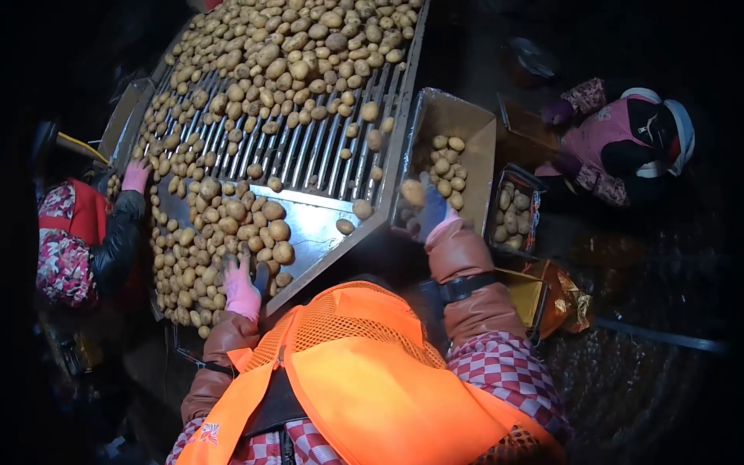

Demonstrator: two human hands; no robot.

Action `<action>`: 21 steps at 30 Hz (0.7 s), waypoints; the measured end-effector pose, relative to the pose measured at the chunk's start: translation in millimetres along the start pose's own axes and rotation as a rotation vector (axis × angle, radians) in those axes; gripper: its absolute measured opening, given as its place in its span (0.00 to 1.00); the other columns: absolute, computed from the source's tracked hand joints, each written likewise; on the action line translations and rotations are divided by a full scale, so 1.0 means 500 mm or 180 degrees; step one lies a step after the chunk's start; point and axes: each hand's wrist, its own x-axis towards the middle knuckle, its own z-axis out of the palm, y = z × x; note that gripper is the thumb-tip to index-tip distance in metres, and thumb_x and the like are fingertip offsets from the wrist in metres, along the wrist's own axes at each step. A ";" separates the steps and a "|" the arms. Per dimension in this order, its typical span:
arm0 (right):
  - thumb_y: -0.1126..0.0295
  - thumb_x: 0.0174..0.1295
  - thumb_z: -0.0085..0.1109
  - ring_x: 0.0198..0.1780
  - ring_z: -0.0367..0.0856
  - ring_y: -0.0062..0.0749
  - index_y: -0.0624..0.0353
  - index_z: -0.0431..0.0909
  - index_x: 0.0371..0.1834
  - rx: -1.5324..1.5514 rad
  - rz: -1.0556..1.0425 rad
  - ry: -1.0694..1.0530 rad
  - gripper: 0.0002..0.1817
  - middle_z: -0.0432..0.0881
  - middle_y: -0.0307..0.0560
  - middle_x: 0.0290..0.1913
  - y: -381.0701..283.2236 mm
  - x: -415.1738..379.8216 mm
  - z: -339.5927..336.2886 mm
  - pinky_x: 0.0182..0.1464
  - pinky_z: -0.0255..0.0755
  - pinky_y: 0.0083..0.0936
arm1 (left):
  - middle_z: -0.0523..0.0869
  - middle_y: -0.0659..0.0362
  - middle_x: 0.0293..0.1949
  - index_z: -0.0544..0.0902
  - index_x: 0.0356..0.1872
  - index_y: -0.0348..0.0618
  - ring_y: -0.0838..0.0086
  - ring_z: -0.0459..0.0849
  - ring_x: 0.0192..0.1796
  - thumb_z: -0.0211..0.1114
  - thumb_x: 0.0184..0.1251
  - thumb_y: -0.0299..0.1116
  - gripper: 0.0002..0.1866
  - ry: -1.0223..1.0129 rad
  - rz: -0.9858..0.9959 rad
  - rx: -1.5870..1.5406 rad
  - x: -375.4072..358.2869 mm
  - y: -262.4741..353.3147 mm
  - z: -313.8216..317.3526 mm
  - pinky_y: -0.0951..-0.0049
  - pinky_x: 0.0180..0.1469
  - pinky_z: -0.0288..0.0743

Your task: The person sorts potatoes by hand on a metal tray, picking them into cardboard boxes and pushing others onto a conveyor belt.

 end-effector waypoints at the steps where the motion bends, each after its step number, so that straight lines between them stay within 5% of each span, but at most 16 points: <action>1: 0.28 0.70 0.45 0.26 0.78 0.28 0.49 0.84 0.48 -0.0088 -0.0392 0.0194 0.35 0.85 0.43 0.33 -0.018 0.008 -0.039 0.22 0.70 0.25 | 0.74 0.35 0.66 0.79 0.67 0.46 0.38 0.69 0.70 0.64 0.70 0.49 0.28 0.0088 0.0096 0.0013 -0.002 -0.012 0.008 0.46 0.71 0.64; 2: 0.28 0.69 0.45 0.29 0.80 0.30 0.50 0.84 0.50 0.0387 -0.0575 -0.0202 0.36 0.86 0.43 0.36 -0.063 0.064 -0.147 0.23 0.72 0.25 | 0.73 0.35 0.66 0.79 0.67 0.46 0.38 0.68 0.71 0.64 0.70 0.49 0.28 0.0178 0.0175 0.0028 -0.003 -0.019 0.014 0.46 0.72 0.63; 4: 0.28 0.69 0.48 0.48 0.87 0.37 0.53 0.77 0.63 0.1875 -0.1129 0.0104 0.40 0.86 0.51 0.53 -0.186 0.077 -0.207 0.37 0.81 0.28 | 0.72 0.35 0.68 0.78 0.68 0.47 0.39 0.64 0.75 0.64 0.70 0.50 0.29 0.0093 0.0152 -0.0041 -0.004 -0.023 0.017 0.45 0.75 0.58; 5: 0.29 0.70 0.48 0.67 0.78 0.41 0.53 0.67 0.75 0.1848 -0.1633 0.0069 0.43 0.77 0.54 0.68 -0.227 0.137 -0.275 0.57 0.81 0.31 | 0.72 0.36 0.68 0.78 0.68 0.47 0.39 0.64 0.75 0.64 0.70 0.50 0.29 0.0004 0.0109 -0.0024 -0.002 -0.026 0.019 0.45 0.76 0.57; 6: 0.29 0.69 0.47 0.74 0.70 0.46 0.52 0.60 0.79 0.2279 -0.1559 0.0473 0.46 0.69 0.54 0.75 -0.261 0.133 -0.272 0.70 0.72 0.35 | 0.72 0.36 0.68 0.78 0.68 0.47 0.39 0.63 0.75 0.64 0.70 0.50 0.29 -0.0066 0.0079 -0.0009 -0.001 -0.028 0.019 0.45 0.76 0.57; 10: 0.39 0.78 0.42 0.56 0.84 0.42 0.57 0.71 0.72 0.1703 -0.1286 0.0315 0.35 0.81 0.50 0.65 -0.197 0.201 -0.192 0.65 0.73 0.39 | 0.71 0.36 0.69 0.79 0.67 0.47 0.40 0.65 0.74 0.64 0.70 0.51 0.29 0.0192 0.0147 0.0074 -0.006 -0.021 0.016 0.45 0.75 0.57; 12: 0.43 0.77 0.49 0.48 0.86 0.41 0.56 0.73 0.70 0.1134 -0.1058 -0.0412 0.31 0.85 0.47 0.58 -0.112 0.163 -0.090 0.56 0.79 0.35 | 0.71 0.36 0.69 0.80 0.65 0.47 0.40 0.67 0.73 0.64 0.70 0.52 0.28 0.0427 0.0205 0.0103 -0.006 -0.009 0.002 0.44 0.74 0.60; 16: 0.46 0.74 0.56 0.49 0.85 0.40 0.58 0.72 0.71 0.1124 -0.0270 -0.1545 0.32 0.84 0.51 0.58 0.049 0.134 0.063 0.47 0.81 0.35 | 0.74 0.38 0.69 0.83 0.62 0.47 0.37 0.72 0.68 0.67 0.66 0.49 0.27 0.0463 0.0218 -0.0029 -0.010 0.039 -0.029 0.40 0.69 0.64; 18: 0.54 0.71 0.63 0.45 0.85 0.43 0.56 0.71 0.69 0.1351 0.0235 -0.2017 0.29 0.84 0.51 0.53 0.122 0.152 0.115 0.41 0.79 0.34 | 0.79 0.42 0.63 0.85 0.59 0.51 0.45 0.75 0.67 0.69 0.63 0.47 0.24 0.0324 0.0609 -0.0300 -0.013 0.044 -0.038 0.41 0.71 0.62; 21: 0.49 0.68 0.63 0.44 0.84 0.36 0.57 0.73 0.70 -0.0046 0.0228 -0.1810 0.33 0.84 0.49 0.51 0.125 0.090 0.213 0.43 0.79 0.32 | 0.82 0.49 0.60 0.85 0.58 0.55 0.49 0.75 0.67 0.68 0.63 0.50 0.24 0.0821 0.0649 0.0098 -0.013 -0.023 -0.042 0.42 0.71 0.61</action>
